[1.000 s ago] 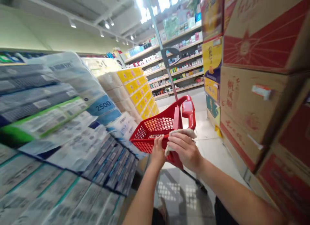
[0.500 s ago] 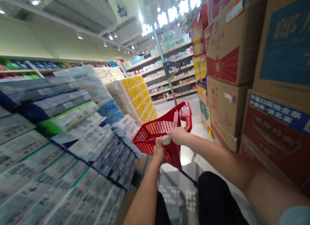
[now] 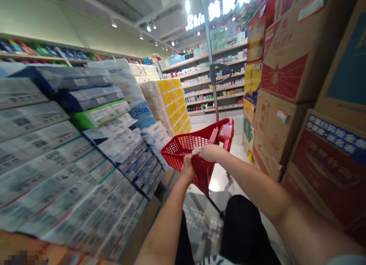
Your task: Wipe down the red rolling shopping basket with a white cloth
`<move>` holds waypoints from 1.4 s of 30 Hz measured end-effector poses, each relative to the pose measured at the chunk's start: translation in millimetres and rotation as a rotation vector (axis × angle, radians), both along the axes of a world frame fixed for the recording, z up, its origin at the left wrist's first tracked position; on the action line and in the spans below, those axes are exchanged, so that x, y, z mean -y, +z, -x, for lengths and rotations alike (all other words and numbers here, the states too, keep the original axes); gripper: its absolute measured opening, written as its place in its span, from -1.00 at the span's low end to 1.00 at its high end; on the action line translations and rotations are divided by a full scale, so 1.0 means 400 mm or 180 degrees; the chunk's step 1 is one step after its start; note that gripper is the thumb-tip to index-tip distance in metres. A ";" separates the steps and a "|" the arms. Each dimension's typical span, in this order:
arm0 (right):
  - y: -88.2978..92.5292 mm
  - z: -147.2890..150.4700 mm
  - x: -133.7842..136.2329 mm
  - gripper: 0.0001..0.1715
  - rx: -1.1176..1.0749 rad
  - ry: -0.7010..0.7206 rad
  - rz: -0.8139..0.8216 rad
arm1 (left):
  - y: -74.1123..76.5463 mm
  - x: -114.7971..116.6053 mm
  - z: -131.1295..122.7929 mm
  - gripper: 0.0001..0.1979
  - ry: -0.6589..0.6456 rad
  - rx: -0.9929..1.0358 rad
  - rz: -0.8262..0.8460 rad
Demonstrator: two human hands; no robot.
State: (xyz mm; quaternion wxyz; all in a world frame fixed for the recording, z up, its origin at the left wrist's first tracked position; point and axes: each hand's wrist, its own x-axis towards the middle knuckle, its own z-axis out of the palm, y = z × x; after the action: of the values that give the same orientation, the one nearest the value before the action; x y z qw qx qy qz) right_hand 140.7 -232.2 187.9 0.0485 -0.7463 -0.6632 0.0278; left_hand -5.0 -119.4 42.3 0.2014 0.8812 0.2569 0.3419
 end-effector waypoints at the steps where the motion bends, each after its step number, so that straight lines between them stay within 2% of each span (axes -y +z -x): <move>1: -0.010 0.014 0.002 -0.63 -0.0014 -0.0019 -0.0065 | 0.003 -0.004 0.006 -0.48 0.0014 0.0094 0.0071; 4: -0.029 0.042 0.010 -0.60 -0.0159 -0.0136 -0.0439 | 0.031 -0.013 0.024 -0.65 0.0038 0.0270 0.0307; 8: -0.033 0.050 0.011 -0.54 -0.0880 -0.0584 -0.1750 | 0.085 0.018 0.022 -0.49 -0.0027 0.0381 0.0380; 9: -0.033 0.050 0.011 -0.53 -0.0965 -0.0589 -0.1845 | 0.094 0.033 0.016 -0.46 -0.0022 0.0428 0.0406; 11: -0.028 0.052 0.011 -0.57 -0.0896 -0.0279 -0.1473 | 0.101 0.061 0.005 -0.44 0.0086 0.0487 0.0508; 14: -0.008 0.050 0.009 -0.70 -0.0759 0.0401 -0.0375 | 0.092 0.086 0.002 -0.43 0.0344 0.0473 0.0616; 16: 0.011 0.045 0.001 -0.73 -0.0754 0.0530 0.0167 | 0.082 0.091 0.009 -0.43 0.0274 0.0464 0.0515; 18: 0.024 0.042 -0.015 -0.72 -0.0694 0.0445 0.0439 | 0.075 0.092 0.015 -0.46 0.0093 0.0525 0.0319; 20: 0.024 0.047 -0.029 -0.65 -0.0555 0.0224 0.0371 | 0.071 0.094 0.018 -0.48 -0.0016 0.0604 0.0139; 23: -0.001 0.066 -0.033 -0.43 -0.0361 -0.0169 0.0045 | 0.069 0.095 0.015 -0.49 -0.0080 0.0676 -0.0022; 24: -0.011 0.073 -0.029 -0.44 -0.0324 -0.0259 -0.0075 | 0.069 0.094 0.015 -0.49 -0.0070 0.0685 -0.0064; 27: -0.028 0.087 -0.015 -0.60 -0.0328 -0.0273 -0.0385 | 0.067 0.089 0.022 -0.48 0.0102 0.0672 -0.0116; 30: -0.024 0.092 -0.014 -0.69 -0.0415 -0.0343 -0.0407 | 0.063 0.081 0.035 -0.47 0.0185 0.0597 -0.0135; 32: -0.020 0.095 -0.018 -0.67 -0.0405 -0.0393 -0.0340 | 0.061 0.075 0.043 -0.47 0.0152 0.0565 -0.0170; 34: -0.024 0.101 -0.016 -0.63 -0.0285 -0.0141 -0.0408 | 0.060 0.068 0.050 -0.47 0.0147 0.0527 -0.0164; 38: -0.054 0.117 0.007 -0.62 -0.0030 0.0648 -0.0984 | 0.057 0.057 0.061 -0.49 0.0238 0.0468 -0.0077; 42: -0.072 0.128 0.027 -0.60 -0.0060 0.0941 -0.1245 | 0.056 0.054 0.073 -0.49 0.0196 0.0494 -0.0112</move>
State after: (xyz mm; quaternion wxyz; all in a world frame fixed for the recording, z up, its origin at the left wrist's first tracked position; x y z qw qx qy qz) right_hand 89.3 -243.1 159.0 0.1936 -0.6173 -0.7575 -0.0873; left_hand -34.0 -140.8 64.8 0.1945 0.8472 0.2614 0.4197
